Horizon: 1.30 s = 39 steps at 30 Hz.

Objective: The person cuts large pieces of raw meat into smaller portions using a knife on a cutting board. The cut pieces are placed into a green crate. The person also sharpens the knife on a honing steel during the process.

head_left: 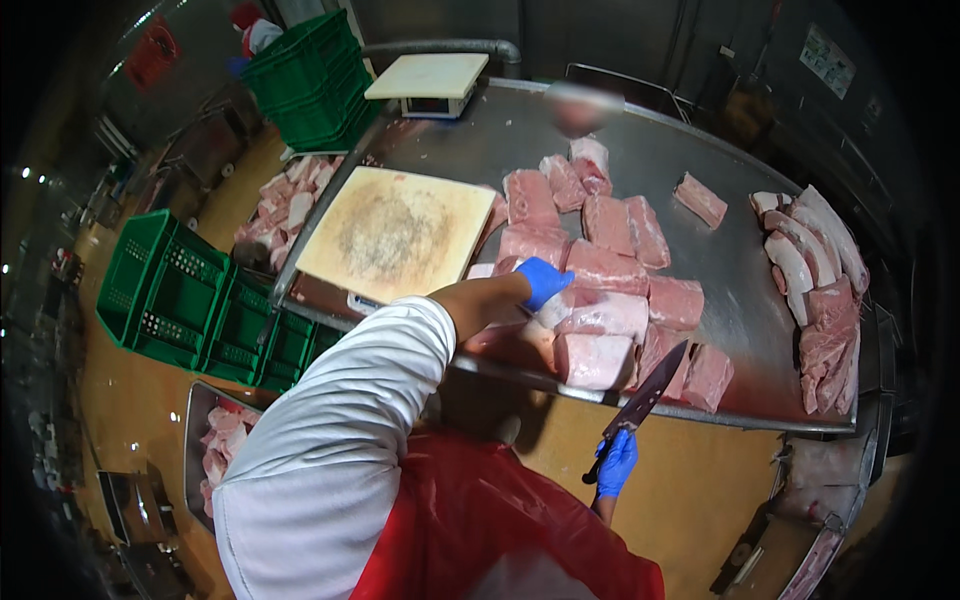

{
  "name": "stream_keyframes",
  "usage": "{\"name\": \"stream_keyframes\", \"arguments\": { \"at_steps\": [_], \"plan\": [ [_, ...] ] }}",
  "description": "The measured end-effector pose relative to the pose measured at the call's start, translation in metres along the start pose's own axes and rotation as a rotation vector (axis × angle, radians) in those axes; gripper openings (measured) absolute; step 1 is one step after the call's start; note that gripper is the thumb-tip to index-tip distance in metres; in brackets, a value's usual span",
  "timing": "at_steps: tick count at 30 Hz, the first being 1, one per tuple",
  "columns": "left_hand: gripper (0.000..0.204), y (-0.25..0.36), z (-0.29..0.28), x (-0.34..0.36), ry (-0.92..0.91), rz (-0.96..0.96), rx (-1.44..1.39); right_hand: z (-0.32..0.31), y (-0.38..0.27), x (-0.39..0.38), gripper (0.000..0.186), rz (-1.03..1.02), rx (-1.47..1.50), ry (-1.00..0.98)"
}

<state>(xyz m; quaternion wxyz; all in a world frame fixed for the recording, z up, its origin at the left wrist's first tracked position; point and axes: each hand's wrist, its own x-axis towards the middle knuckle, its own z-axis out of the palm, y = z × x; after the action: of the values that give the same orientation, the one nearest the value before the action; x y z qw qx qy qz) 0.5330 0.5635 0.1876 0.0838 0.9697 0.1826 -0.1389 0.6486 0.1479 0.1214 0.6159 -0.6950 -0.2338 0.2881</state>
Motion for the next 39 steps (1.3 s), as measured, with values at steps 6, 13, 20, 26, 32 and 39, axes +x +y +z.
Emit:
{"name": "stream_keyframes", "arguments": {
  "at_steps": [6,13,20,26,32,39],
  "plan": [
    [0.1,0.027,-0.014,-0.042,0.123,-0.032,-0.221,0.026,-0.005,-0.025,0.031,0.057,0.012,0.043],
    [0.059,-0.007,-0.012,-0.108,0.368,-0.061,-1.546,0.103,-0.038,-0.04,0.033,0.035,0.004,-0.002],
    [0.041,-0.127,-0.043,-0.248,0.517,0.083,-2.01,0.137,-0.057,-0.058,0.033,-0.002,-0.128,0.007],
    [0.05,-0.285,-0.033,-0.283,0.253,-0.282,-1.563,0.208,-0.091,-0.025,0.031,-0.037,-0.169,-0.139],
    [0.045,-0.327,-0.029,-0.357,0.988,-0.354,-0.572,0.27,-0.115,-0.017,0.028,-0.117,-0.185,-0.226],
    [0.068,-0.2,0.048,-0.412,1.066,-0.461,-0.959,0.306,-0.104,-0.047,0.013,-0.059,-0.301,-0.257]
  ]
}}
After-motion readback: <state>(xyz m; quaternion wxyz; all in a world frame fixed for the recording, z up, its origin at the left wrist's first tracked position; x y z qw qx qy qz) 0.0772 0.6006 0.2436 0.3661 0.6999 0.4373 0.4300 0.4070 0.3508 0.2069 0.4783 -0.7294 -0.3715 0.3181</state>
